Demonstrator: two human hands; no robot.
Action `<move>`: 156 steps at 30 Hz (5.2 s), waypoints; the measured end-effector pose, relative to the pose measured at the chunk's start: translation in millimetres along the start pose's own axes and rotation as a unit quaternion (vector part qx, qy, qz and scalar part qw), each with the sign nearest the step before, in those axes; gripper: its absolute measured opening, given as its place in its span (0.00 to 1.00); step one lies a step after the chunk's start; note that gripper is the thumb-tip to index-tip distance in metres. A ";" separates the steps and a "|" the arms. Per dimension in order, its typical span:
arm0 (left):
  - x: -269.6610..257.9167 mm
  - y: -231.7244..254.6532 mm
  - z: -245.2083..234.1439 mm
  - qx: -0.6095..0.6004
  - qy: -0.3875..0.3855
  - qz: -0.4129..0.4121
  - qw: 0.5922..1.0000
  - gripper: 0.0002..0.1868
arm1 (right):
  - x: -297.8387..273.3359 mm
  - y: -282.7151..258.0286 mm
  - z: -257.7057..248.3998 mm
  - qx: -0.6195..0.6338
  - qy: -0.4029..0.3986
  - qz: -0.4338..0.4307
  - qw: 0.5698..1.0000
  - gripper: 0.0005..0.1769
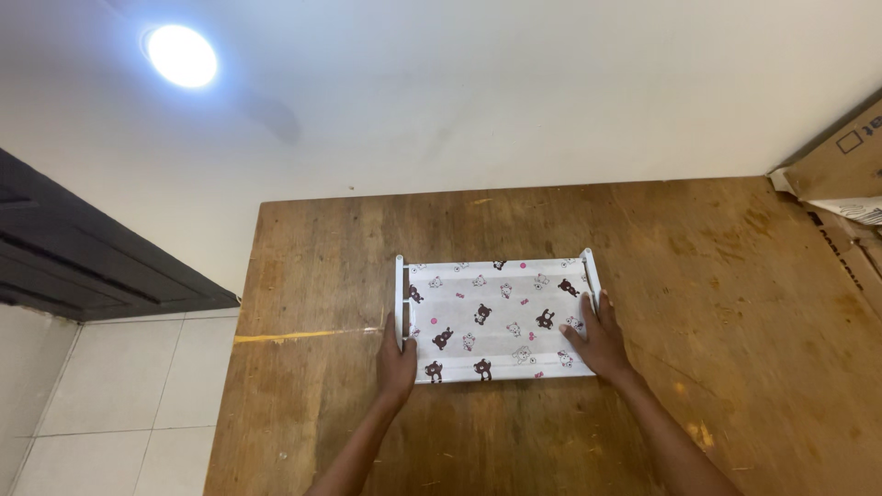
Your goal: The person disassembles a small multi-tiered fabric shelf unit. They remove the top shelf, then detach the fabric panels and metal rods from the frame, placing the components on a wooden table. The person continues to remove additional fabric panels and rods from the remaining structure.
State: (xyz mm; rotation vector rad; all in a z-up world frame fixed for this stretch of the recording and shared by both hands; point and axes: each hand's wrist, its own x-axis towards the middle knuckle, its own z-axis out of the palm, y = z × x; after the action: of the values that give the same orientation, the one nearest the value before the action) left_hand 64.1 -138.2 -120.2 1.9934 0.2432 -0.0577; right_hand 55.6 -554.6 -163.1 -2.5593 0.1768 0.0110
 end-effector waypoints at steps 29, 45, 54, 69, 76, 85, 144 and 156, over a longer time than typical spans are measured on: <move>-1.9 165.2 -64.8 0.028 -0.132 0.228 0.964 0.41 | 0.4 -283.9 -48.4 0.086 -0.018 -0.150 0.985 0.11; -28.0 208.1 -80.2 0.261 -0.132 0.243 0.925 0.24 | -38.9 -288.1 -69.6 0.031 -0.018 -0.106 0.994 0.15; -20.6 164.1 -66.0 0.030 -0.136 0.251 0.958 0.46 | -31.2 -285.1 -62.3 0.069 0.019 -0.125 0.990 0.13; -31.1 0.5 1.2 -0.134 -0.217 -0.224 0.941 0.27 | -7.5 -253.0 10.9 -0.015 -0.007 -0.154 0.988 0.16; -17.3 -40.7 30.8 -0.117 -0.081 -0.161 0.977 0.18 | -50.4 -227.2 40.0 -0.035 -0.128 -0.143 0.981 0.20; -16.0 -56.5 16.5 -0.221 -0.109 -0.194 0.950 0.17 | -138.9 -202.0 58.8 -0.036 -0.125 -0.267 0.955 0.29; 36.9 20.7 -198.0 -0.065 -0.069 -0.021 0.995 0.28 | 36.7 -258.9 45.8 0.418 -0.045 0.031 0.907 0.19; 186.3 -54.3 -215.6 -0.060 0.082 -0.065 0.993 0.22 | 163.9 -308.4 118.9 0.461 -0.079 0.151 0.871 0.12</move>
State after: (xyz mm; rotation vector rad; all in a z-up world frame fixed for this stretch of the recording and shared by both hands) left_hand 220.6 105.5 -105.5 1.8628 0.4722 0.0381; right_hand 261.3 -254.3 -102.8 -1.5440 0.4061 0.2047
